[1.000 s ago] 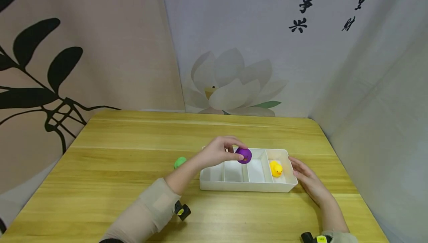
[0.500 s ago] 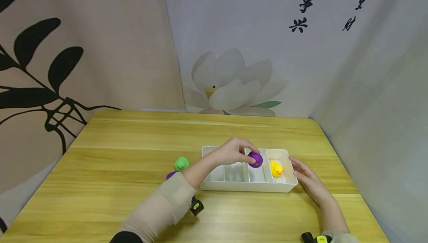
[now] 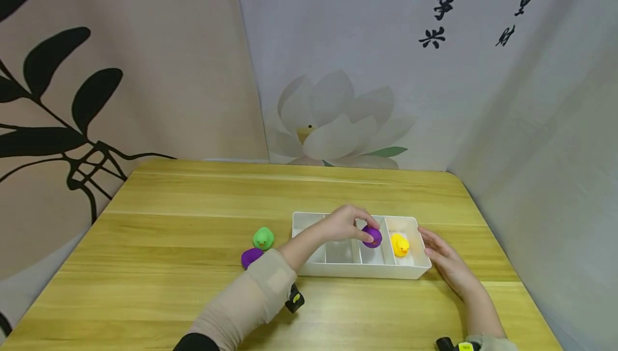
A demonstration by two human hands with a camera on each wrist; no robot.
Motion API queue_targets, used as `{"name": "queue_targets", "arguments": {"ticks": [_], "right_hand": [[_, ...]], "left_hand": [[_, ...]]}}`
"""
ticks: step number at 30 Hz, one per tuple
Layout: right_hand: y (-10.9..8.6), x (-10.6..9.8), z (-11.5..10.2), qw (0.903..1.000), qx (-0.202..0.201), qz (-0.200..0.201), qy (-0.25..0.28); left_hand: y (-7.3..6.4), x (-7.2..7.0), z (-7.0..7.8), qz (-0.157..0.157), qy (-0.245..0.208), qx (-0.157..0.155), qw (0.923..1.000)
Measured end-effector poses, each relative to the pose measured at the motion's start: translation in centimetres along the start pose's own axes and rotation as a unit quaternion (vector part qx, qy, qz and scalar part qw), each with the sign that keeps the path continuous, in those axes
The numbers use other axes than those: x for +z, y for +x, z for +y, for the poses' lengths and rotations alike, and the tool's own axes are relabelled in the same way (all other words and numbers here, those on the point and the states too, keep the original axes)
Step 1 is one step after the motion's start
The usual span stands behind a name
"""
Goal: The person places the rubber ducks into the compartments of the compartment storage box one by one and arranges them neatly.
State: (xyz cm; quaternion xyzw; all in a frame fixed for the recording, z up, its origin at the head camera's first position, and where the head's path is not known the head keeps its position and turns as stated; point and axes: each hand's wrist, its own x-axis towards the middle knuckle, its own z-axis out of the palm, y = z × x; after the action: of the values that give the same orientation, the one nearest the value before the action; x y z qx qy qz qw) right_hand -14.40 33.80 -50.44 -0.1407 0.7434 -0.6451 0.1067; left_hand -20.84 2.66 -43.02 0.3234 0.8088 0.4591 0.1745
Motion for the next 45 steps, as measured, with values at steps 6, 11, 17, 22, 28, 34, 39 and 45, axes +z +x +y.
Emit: {"name": "queue_targets", "arguments": {"ticks": [6,11,17,22,28,34,39,45], "right_hand": [[-0.1,0.1,-0.1,1.0000,0.008,0.001,-0.002],[-0.1,0.1,-0.2,1.0000,0.008,0.000,-0.005],[0.0,0.0,-0.1,1.0000,0.005,0.000,-0.002],[0.0,0.1,-0.3,1.0000,-0.002,0.000,0.006],[0.0,0.0,-0.2,0.9999,-0.008,-0.002,0.011],[-0.2,0.0,-0.3,0.9998,-0.014,-0.005,0.016],[-0.1,0.0,-0.2,0.9998,-0.011,-0.004,0.016],[0.0,0.1,-0.2,0.9999,-0.004,0.000,0.009]], "left_hand": [[0.1,0.5,-0.1,0.000,0.029,-0.029,0.9992],[0.3,1.0,-0.4,-0.003,0.036,-0.043,0.9984],[0.5,1.5,-0.8,0.001,0.043,-0.053,0.9977],[0.7,1.8,-0.8,0.006,0.047,-0.066,0.9967],[1.2,2.2,-1.1,0.011,0.058,-0.086,0.9946],[1.4,2.3,-0.4,0.002,0.089,-0.090,0.9920],[1.4,2.1,-0.2,-0.005,0.097,-0.086,0.9915],[1.3,1.9,-0.5,-0.009,0.079,-0.092,0.9926]]}}
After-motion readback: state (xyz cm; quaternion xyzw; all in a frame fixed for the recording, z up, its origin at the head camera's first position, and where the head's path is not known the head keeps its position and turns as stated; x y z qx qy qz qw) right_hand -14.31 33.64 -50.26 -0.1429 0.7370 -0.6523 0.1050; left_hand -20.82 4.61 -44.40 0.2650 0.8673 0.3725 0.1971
